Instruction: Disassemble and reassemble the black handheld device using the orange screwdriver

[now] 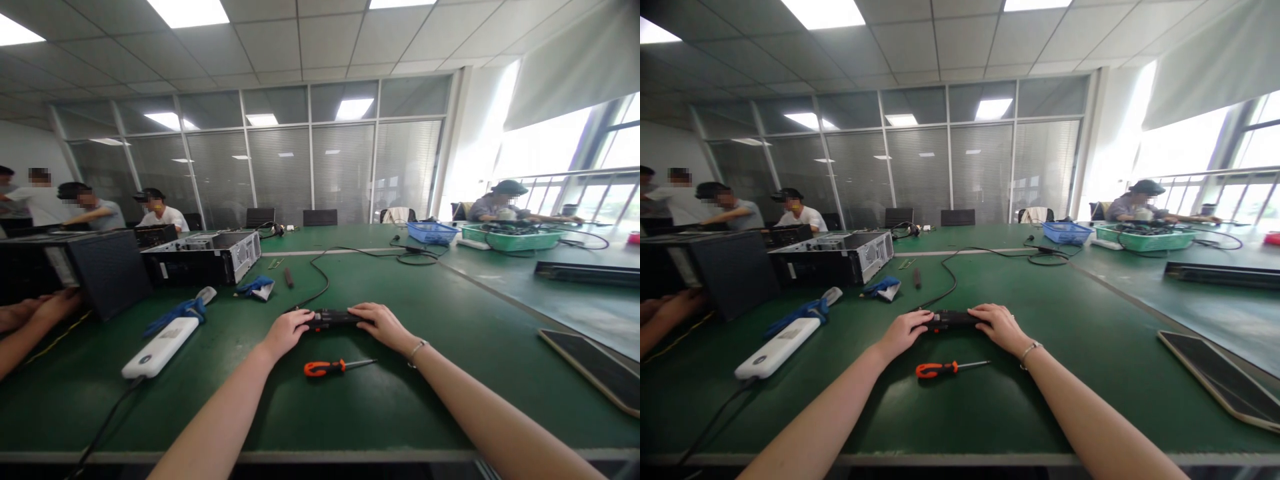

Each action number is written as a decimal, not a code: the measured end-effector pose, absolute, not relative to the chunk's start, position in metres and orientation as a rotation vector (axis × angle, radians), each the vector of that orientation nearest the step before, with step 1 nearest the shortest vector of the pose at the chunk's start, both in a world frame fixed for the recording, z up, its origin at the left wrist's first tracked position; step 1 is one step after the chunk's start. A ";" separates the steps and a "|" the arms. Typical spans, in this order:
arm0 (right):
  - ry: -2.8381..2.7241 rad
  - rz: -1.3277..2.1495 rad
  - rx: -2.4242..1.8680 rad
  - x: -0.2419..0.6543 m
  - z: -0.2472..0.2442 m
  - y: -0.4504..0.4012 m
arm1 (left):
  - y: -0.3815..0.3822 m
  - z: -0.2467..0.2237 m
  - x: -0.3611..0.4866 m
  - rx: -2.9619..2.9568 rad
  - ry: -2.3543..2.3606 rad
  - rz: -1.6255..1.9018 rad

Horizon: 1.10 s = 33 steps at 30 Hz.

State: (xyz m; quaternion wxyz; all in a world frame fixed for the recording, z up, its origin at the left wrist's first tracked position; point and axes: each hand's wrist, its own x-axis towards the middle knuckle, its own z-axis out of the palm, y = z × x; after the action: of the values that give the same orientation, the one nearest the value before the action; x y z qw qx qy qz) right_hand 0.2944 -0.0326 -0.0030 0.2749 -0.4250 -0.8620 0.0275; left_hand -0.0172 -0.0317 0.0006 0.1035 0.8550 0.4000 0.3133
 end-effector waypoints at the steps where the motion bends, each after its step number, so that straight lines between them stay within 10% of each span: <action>1: -2.317 0.079 -1.151 0.294 -0.003 -0.032 | -0.033 0.001 -0.017 2.535 1.184 0.902; 33: -2.581 0.183 -0.711 0.220 0.027 -0.113 | -0.035 -0.007 -0.007 2.491 1.247 1.021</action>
State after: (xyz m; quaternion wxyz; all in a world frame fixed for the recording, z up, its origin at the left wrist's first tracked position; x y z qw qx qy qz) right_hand 0.2199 -0.1132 0.0274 0.2271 -0.2579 -0.9367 0.0665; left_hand -0.0069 -0.0348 -0.0071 0.0872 0.8364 0.4186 0.3429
